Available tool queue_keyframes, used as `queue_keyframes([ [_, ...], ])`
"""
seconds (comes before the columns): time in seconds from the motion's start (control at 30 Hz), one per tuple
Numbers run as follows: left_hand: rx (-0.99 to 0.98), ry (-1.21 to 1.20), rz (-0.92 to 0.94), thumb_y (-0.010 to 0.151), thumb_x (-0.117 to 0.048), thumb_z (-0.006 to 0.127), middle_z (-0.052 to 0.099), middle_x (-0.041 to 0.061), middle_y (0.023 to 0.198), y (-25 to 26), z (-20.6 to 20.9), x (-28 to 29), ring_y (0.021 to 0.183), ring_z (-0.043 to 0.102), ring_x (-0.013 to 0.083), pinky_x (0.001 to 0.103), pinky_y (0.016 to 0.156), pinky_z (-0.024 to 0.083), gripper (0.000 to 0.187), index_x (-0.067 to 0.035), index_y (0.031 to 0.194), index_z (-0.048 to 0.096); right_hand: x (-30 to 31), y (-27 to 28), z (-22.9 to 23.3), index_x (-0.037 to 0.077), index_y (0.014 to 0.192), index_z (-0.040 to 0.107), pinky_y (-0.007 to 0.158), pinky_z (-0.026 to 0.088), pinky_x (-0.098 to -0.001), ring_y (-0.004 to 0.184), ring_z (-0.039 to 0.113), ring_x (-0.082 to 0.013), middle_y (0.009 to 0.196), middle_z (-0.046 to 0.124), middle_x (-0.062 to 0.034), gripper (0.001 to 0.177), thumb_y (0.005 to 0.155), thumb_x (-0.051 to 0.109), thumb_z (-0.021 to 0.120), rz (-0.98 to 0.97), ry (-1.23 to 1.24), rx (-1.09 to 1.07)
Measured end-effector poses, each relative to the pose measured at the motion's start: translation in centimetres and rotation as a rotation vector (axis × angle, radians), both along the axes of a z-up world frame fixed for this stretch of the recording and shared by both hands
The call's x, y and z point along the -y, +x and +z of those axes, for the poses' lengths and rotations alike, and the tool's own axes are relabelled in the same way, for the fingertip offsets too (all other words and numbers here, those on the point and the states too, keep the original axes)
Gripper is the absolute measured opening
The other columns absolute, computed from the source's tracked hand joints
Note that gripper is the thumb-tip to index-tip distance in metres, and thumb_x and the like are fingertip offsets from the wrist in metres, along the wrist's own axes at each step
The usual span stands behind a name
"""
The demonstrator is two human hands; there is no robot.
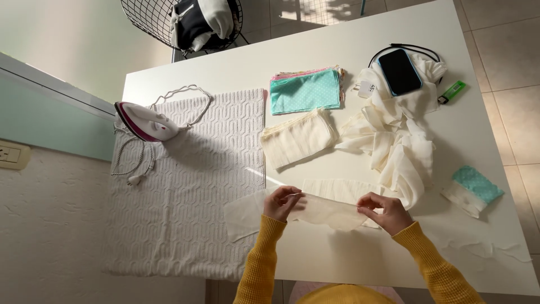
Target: Cutting strips and pieces of white fabric using scissors on a work table.
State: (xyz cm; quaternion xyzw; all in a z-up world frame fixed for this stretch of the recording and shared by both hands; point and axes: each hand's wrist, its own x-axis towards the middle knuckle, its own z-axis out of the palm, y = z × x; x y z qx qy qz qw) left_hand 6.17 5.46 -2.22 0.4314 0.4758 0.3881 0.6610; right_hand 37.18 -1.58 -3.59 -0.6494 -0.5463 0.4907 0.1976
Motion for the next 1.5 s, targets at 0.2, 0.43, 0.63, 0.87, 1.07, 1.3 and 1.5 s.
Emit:
queue_keyframes([
  [0.2,0.039,0.005,0.181,0.097,-0.006,0.062,0.075,0.013,0.1,-3.7,-1.9,-11.2,0.086,0.075,0.0206,0.04,0.062,0.063,0.013,0.001,0.107,0.062,-14.0,-5.1,1.6,0.005,0.102,0.068,0.072,0.064,-0.0328,0.087,0.073,-0.0155,0.099,0.071,-0.0033,0.014,0.091,0.012,0.071,-0.365,0.182,-0.363],
  [0.43,-0.022,-0.026,0.152,0.099,-0.011,0.059,0.076,0.01,0.103,-5.6,-8.8,-20.6,0.081,0.075,0.0227,0.038,0.059,0.063,0.013,-0.001,0.107,0.059,-28.0,-8.2,-5.5,0.005,0.105,0.066,0.08,0.062,-0.028,0.093,0.072,-0.0147,0.104,0.07,-0.0057,0.017,0.09,0.005,0.074,-0.228,0.618,-0.04],
  [0.63,-0.642,0.266,0.03,0.096,-0.01,0.069,0.075,0.012,0.11,-6.7,-11.0,-22.4,0.07,0.073,0.0173,0.029,0.06,0.059,0.028,-0.002,0.12,0.056,-29.1,-8.5,-6.2,0.005,0.121,0.059,0.074,0.058,-0.0336,0.084,0.069,-0.0216,0.108,0.066,-0.0076,0.043,0.084,-0.001,0.078,-0.305,0.587,0.221],
  [0.87,-0.548,0.412,0.044,0.08,-0.002,0.08,0.062,0.015,0.131,-4.8,-5.5,-19.9,0.06,0.058,0.0163,0.028,0.056,0.055,0.075,-0.004,0.145,0.043,-27.5,-8.1,-6.8,0.003,0.131,0.052,0.079,0.062,-0.0291,0.099,0.069,-0.0197,0.13,0.054,-0.0103,0.051,0.087,-0.008,0.076,-0.421,0.682,0.008],
  [1.07,-0.665,0.678,0.07,0.082,0.006,0.073,0.057,0.012,0.14,-4.4,-6.5,-18.2,0.085,0.067,0.0203,0.032,0.073,0.06,0.058,-0.013,0.136,0.063,-26.1,-8.0,-3.6,0.011,0.137,0.05,0.076,0.06,-0.0307,0.094,0.065,-0.0206,0.131,0.044,-0.0106,0.075,0.072,-0.009,0.08,-0.294,0.519,0.101],
  [1.3,-0.831,0.422,0.002,0.089,-0.009,0.071,0.053,0.012,0.144,-4.5,-4.4,-17.3,0.09,0.068,0.0218,0.041,0.081,0.06,0.048,-0.014,0.135,0.058,-26.5,-7.9,-4.5,0.012,0.133,0.059,0.082,0.058,-0.0313,0.091,0.067,-0.0205,0.132,0.049,-0.0078,0.06,0.081,-0.014,0.074,-0.253,0.608,0.253],
  [1.5,-1.048,0.825,-0.122,0.1,-0.03,0.061,0.037,0.016,0.16,0.4,-5.3,-16.5,0.148,0.035,0.0401,0.06,0.122,0.022,0.057,-0.021,0.154,0.044,-22.2,-7.7,-3.6,0.007,0.129,0.057,0.1,0.051,-0.0413,0.121,0.058,-0.0336,0.14,0.051,-0.0105,0.051,0.082,-0.006,0.073,-0.204,0.748,0.551],
])
